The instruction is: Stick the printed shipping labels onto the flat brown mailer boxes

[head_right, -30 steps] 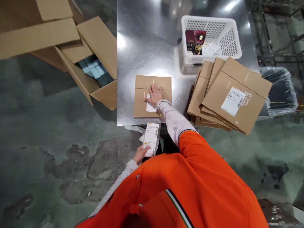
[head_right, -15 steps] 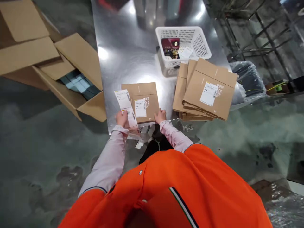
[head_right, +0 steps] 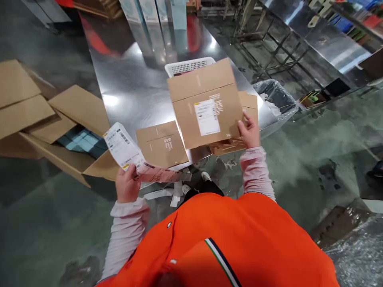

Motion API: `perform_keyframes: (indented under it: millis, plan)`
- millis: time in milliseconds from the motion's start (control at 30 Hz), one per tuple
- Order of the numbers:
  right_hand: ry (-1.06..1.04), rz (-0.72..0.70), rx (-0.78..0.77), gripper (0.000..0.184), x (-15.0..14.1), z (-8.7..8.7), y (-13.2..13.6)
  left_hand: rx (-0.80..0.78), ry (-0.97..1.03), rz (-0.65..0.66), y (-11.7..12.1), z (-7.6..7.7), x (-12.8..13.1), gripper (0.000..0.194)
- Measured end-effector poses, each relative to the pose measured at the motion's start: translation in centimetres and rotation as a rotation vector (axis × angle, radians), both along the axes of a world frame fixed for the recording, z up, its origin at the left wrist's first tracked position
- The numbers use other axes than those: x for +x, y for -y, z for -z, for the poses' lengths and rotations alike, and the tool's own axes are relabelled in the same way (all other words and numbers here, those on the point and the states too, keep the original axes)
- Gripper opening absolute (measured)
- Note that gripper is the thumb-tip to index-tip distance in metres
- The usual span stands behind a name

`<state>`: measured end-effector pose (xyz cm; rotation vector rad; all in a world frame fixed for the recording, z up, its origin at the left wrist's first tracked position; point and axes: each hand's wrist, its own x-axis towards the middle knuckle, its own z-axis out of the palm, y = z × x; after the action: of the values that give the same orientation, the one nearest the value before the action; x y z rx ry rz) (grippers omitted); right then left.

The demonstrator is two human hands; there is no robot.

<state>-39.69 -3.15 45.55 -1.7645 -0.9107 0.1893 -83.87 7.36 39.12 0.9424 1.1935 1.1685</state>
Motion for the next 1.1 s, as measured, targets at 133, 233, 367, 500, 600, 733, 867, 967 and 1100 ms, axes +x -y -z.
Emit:
perform_keyframes:
  millis: [133,233,367,500,600,733,867,967,1100]
  plan:
    - [0.329,0.318,-0.189,0.072,2.2,-2.7,2.3,-0.036,0.091,0.049,2.1,-1.1,1.6,0.047]
    - [0.116,0.028,-0.199,0.073,-5.8,-1.1,0.1,-0.046,0.112,0.105,4.0,-1.3,3.6,0.051]
    - [-0.524,-0.692,-0.274,0.068,-19.2,3.9,-3.8,-0.160,0.039,0.383,5.4,-1.6,4.8,0.054]
    - [-0.696,-0.799,-0.337,0.042,-25.6,7.5,-4.5,-0.106,0.020,0.238,4.6,-0.6,3.3,0.051]
    - [-0.623,-0.944,-0.411,0.044,-26.1,8.1,-5.7,-0.124,0.028,0.050,3.9,1.4,1.9,0.043]
    - [-0.435,-0.900,-0.360,0.029,-25.9,7.4,-8.7,-0.171,0.026,0.043,4.3,3.8,1.7,0.038]
    - [-0.283,-0.903,-0.429,0.016,-26.0,7.9,-10.0,-0.178,0.002,-0.051,5.6,5.8,3.0,0.037]
    - [-0.338,-0.884,-0.520,0.021,-25.9,9.9,-10.0,-0.178,-0.041,-0.132,6.1,7.7,3.9,0.040]
    - [-0.314,-0.860,-0.561,0.022,-25.7,13.3,-12.3,-0.279,0.063,-0.128,5.5,10.8,4.2,0.042]
